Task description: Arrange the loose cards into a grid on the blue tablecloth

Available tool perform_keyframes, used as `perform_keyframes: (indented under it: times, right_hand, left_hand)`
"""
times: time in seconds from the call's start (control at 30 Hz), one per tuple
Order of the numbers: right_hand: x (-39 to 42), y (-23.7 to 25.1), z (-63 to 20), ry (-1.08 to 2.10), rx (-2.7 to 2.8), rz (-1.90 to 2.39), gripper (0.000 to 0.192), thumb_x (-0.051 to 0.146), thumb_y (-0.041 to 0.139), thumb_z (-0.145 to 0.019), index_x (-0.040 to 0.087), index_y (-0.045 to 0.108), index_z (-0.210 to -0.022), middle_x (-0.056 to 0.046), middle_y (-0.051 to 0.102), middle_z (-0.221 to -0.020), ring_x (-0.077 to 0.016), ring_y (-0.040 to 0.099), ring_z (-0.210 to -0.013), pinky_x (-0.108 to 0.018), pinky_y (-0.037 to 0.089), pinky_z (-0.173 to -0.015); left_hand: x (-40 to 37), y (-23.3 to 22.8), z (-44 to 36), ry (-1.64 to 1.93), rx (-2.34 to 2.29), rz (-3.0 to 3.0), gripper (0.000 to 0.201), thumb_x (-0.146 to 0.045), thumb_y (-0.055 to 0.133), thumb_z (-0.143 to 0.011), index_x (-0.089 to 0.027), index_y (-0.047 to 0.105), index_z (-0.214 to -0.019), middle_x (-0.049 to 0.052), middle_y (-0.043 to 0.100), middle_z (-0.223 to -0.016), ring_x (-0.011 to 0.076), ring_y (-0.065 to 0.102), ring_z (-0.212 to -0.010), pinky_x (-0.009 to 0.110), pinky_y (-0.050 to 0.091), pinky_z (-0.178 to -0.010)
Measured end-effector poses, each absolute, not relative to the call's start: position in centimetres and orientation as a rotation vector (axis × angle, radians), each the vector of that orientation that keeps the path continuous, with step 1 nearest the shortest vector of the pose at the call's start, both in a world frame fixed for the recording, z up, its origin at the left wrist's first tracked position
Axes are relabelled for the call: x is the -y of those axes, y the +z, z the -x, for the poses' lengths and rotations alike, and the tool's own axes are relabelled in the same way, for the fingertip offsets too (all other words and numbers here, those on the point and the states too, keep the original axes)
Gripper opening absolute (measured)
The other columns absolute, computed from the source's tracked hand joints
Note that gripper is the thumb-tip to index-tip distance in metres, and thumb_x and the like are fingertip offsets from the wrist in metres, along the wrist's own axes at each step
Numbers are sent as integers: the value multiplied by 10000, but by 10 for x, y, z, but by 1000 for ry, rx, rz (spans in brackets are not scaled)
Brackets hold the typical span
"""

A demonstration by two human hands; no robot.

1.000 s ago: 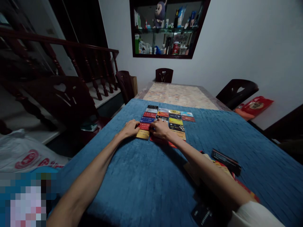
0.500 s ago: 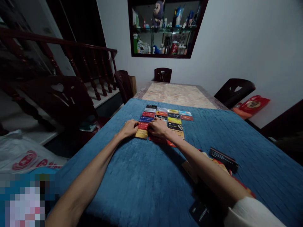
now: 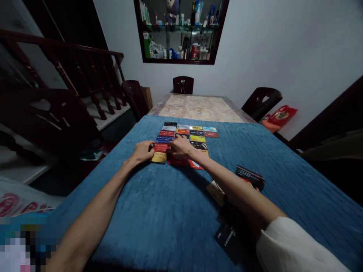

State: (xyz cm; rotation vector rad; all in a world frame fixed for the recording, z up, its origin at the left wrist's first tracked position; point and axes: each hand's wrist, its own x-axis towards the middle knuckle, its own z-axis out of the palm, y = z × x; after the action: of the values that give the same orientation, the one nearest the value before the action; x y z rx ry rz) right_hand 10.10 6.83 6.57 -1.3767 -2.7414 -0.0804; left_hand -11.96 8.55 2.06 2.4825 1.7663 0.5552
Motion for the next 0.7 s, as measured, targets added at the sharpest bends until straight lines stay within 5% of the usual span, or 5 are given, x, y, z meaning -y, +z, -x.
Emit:
perform_keyframes:
  times: [0.37, 0.7]
  right_hand:
    - [-44, 86, -166, -135, 2644, 1382, 179, 167, 558, -875, 192, 722, -943, -86, 726, -990, -258, 523, -1033, -338, 275, -761]
    - [-2, 54, -259, -211, 2430, 1373, 149, 183, 553, -899, 200, 698, -871, -54, 716, -840, -225, 524, -918, -337, 252, -748]
  left_hand:
    - [-77, 27, 105, 821, -1732, -2683, 306, -233, 449, -851, -138, 719, -961, 126, 734, -987, 276, 656, -945, 406, 470, -871]
    - [-50, 37, 51, 934, -1234, -3006, 234, -174, 456, -906, -157, 689, -914, 92, 698, -868, 231, 607, -831, 376, 426, -779]
